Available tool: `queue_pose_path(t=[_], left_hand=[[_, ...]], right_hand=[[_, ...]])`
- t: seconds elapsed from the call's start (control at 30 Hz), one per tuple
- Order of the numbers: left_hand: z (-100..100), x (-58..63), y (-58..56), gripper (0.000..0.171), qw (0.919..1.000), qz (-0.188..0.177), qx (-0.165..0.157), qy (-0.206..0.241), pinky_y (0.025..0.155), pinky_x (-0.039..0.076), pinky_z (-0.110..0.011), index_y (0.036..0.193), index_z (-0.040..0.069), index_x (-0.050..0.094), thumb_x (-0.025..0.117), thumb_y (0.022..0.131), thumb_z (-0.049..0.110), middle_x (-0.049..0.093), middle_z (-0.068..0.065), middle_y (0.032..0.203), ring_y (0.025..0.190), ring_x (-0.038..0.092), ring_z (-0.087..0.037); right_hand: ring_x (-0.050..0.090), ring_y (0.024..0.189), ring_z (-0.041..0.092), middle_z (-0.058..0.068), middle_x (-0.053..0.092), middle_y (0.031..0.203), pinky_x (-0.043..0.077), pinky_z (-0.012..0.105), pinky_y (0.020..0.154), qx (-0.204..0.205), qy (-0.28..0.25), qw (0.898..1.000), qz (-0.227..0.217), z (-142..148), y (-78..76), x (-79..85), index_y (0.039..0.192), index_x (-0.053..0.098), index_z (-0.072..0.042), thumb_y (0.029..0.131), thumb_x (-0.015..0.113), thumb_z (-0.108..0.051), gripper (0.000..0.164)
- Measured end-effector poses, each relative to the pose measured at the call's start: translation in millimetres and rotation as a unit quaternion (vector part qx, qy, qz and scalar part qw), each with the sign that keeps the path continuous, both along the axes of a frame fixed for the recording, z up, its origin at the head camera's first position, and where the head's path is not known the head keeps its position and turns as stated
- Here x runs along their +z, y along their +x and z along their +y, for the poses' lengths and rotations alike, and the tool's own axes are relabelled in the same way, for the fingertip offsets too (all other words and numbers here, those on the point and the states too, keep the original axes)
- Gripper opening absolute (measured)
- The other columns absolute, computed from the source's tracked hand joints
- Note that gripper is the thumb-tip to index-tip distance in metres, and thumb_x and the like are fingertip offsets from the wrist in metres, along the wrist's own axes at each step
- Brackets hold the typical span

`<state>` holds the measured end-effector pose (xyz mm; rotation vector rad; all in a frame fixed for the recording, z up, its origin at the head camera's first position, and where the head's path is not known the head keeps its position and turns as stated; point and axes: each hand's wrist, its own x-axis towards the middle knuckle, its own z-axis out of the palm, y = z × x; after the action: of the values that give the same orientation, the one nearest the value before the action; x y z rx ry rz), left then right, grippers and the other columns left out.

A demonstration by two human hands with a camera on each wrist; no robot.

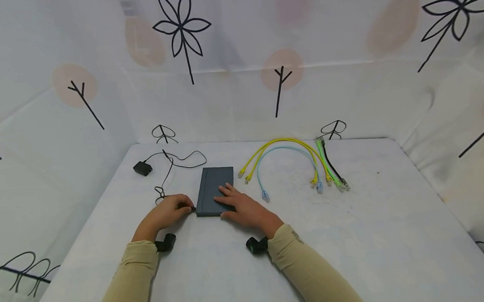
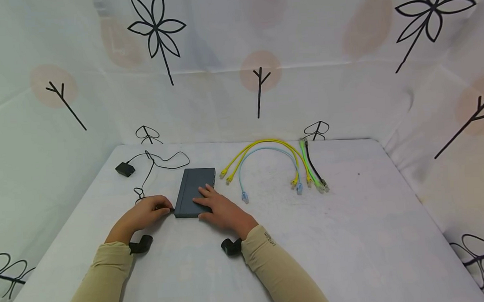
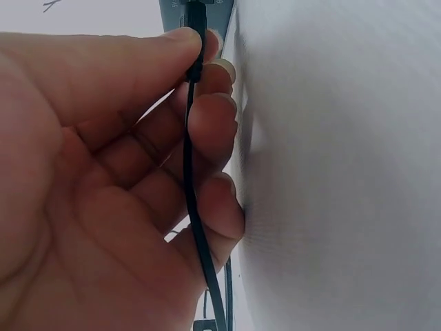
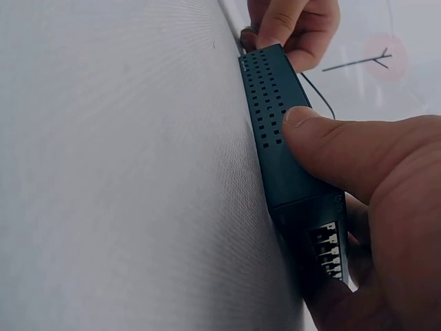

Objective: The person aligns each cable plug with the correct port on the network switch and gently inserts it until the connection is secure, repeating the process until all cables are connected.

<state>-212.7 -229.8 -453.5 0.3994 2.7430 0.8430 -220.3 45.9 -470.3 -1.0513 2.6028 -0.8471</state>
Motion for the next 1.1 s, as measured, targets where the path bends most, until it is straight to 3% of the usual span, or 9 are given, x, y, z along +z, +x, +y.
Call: queue_pose_path(t=[0.3,0.83,1.1], left_hand=[[0.2,1.3,0.9,0.010,0.9998,0.007,-0.007,0.017,0.081,0.051,-0.037,0.100,0.010,0.069,0.061,0.094,0.012,0.068,-0.004,0.101,0.091,0.060,-0.015],[1.5,0.0,-1.1,0.016,0.9998,-0.016,0.004,-0.013,0.084,0.051,-0.040,0.106,0.010,0.069,0.058,0.097,0.015,0.068,-0.004,0.105,0.093,0.059,-0.016],[1.4,-0.1,-2.0,0.014,0.9999,-0.010,0.000,0.002,0.081,0.051,-0.038,0.103,0.010,0.070,0.060,0.095,0.014,0.069,-0.003,0.101,0.091,0.060,-0.015]], right_hand=[[0.006,0.152,0.020,0.001,0.020,0.162,0.023,0.049,0.119,-0.002,0.002,1.000,-0.003,-0.6,0.0,0.9,0.148,0.043,-0.024,0.096,0.060,-0.037,0.056],[0.005,0.152,0.019,0.000,0.019,0.163,0.023,0.049,0.119,-0.002,0.005,1.000,-0.011,-0.2,0.4,2.4,0.148,0.042,-0.025,0.096,0.060,-0.037,0.057],[0.005,0.152,0.019,-0.001,0.019,0.162,0.022,0.049,0.119,-0.002,0.005,1.000,-0.010,-0.5,-0.4,1.7,0.148,0.043,-0.025,0.096,0.060,-0.037,0.056]])
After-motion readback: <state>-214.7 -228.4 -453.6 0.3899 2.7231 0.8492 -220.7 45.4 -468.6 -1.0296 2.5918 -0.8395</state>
